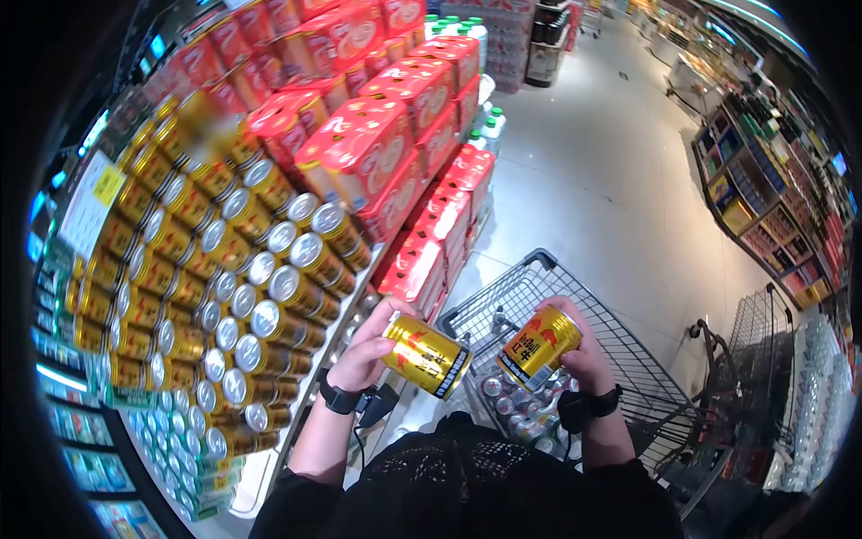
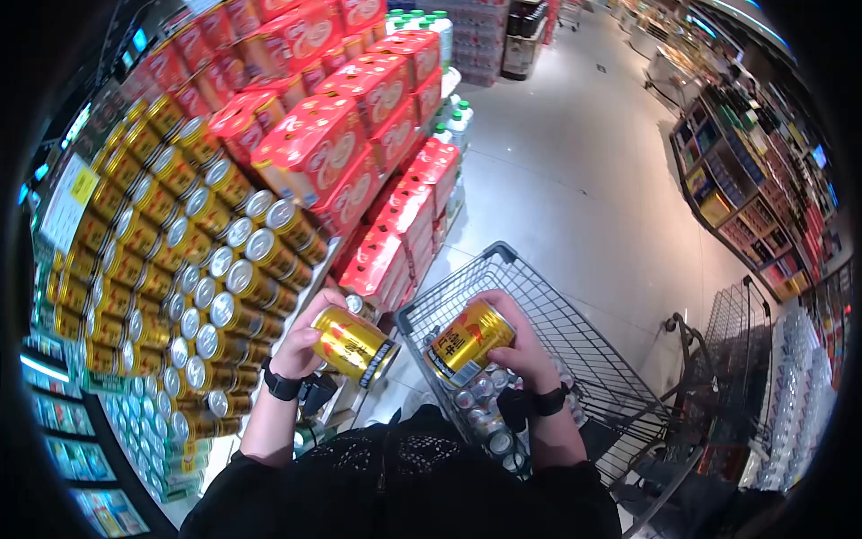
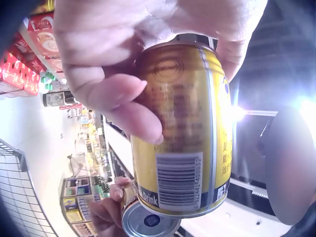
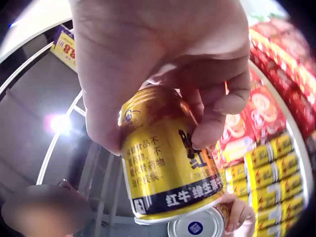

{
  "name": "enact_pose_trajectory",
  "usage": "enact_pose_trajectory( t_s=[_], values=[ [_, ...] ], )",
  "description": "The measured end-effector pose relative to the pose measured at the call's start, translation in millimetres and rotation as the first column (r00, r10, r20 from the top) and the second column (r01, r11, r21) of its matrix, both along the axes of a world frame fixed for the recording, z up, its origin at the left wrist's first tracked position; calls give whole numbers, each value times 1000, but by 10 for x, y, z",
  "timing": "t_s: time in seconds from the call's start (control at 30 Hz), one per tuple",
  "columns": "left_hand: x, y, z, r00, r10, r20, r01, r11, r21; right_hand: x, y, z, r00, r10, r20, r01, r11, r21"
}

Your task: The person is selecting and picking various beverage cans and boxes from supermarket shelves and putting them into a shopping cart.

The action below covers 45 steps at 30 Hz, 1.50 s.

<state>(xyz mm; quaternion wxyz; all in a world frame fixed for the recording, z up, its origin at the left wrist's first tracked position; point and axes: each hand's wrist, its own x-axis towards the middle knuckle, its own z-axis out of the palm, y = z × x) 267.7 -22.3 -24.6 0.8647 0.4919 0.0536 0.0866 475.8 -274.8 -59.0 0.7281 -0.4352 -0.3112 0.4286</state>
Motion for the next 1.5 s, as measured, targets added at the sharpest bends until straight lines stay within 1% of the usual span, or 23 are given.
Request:
enact_pose_trajectory(
  t_s=[0.03, 0.07, 0.17, 0.23, 0.33, 0.4, 0.43, 0.47, 0.57, 0.6, 0.67, 0.7, 0.73, 0.77, 0.83, 0.87, 0.97, 1.0, 1.1, 1.13, 1.27, 1.4, 1.5],
  values=[
    [-166, 2, 101, 999, 37, 27, -38, 999, 19, -148, 135, 34, 994, 52, -95, -47, 997, 62],
    [-306, -19, 177, 996, 77, 53, -76, 997, -27, -299, 280, 112, 984, 106, -145, -92, 991, 94],
    [-704, -40, 237, 972, 215, 98, -202, 971, -127, -685, 738, 230, 922, 295, -250, -257, 951, 174],
    [-944, -38, 292, 953, 281, 113, -263, 953, -148, -957, 972, 428, 908, 350, -232, -309, 931, 192],
    [-1345, -18, 291, 910, 411, 57, -391, 895, -213, -1209, 1271, 497, 876, 454, -164, -414, 881, 229],
    [-1573, -17, 317, 887, 462, 26, -438, 857, -271, -1368, 1396, 556, 799, 479, -363, -463, 876, 135],
    [-1650, -25, 306, 840, 541, -28, -530, 809, -255, -1451, 1435, 631, 758, 468, -455, -486, 870, 85],
    [-1724, -39, 318, 831, 556, -25, -543, 799, -258, -1570, 1422, 753, 821, 411, -396, -428, 902, 50],
    [-1882, -42, 337, 808, 589, -13, -580, 791, -194, -1610, 1705, 492, 709, 385, -591, -471, 882, 9],
    [-1921, -46, 327, 801, 599, -13, -590, 785, -190, -1637, 1764, 474, 688, 397, -607, -491, 871, 13],
    [-1968, -60, 347, 781, 624, -5, -617, 771, -158, -1671, 1804, 501, 747, 438, -501, -516, 857, -20],
    [-2007, -56, 351, 795, 606, 12, -595, 785, -170, -1689, 1811, 554, 772, 455, -444, -523, 852, -36],
    [-2045, -40, 357, 810, 586, 32, -572, 800, -181, -1715, 1791, 700, 766, 514, -388, -549, 836, 23],
    [-2073, -35, 361, 824, 565, 50, -547, 815, -193, -1705, 1809, 732, 816, 531, -227, -548, 836, -12],
    [-2066, -52, 377, 783, 622, 4, -614, 774, -157, -1658, 1829, 799, 841, 530, 108, -524, 848, -82],
    [-2062, -62, 387, 762, 647, -20, -643, 753, -138, -1688, 1822, 850, 860, 480, 174, -471, 877, -92],
    [-2076, -66, 410, 762, 646, -36, -645, 753, -129, -1736, 1799, 995, 810, 383, 444, -345, 923, -169],
    [-2073, -61, 422, 767, 641, -31, -639, 760, -120, -1754, 1818, 975, 804, 359, 475, -318, 933, -167],
    [-2063, -44, 407, 770, 638, -13, -636, 767, -79, -1820, 1789, 1072, 688, 223, 691, -187, 974, -128],
    [-2071, -39, 402, 780, 625, 9, -624, 780, -52, -1842, 1782, 1079, 687, 206, 697, -160, 978, -131],
    [-2130, -48, 405, 770, 635, 63, -638, 767, 65, -1838, 1678, 1207, 536, 212, 817, -89, 977, -195],
    [-2238, -67, 468, 706, 700, 109, -708, 692, 143, -1644, 1735, 1116, 595, 100, 797, -13, 993, -114],
    [-2332, -105, 567, 645, 758, 95, -761, 626, 170, -1409, 2011, 1066, 662, -96, 743, 25, 994, 105]
  ],
)
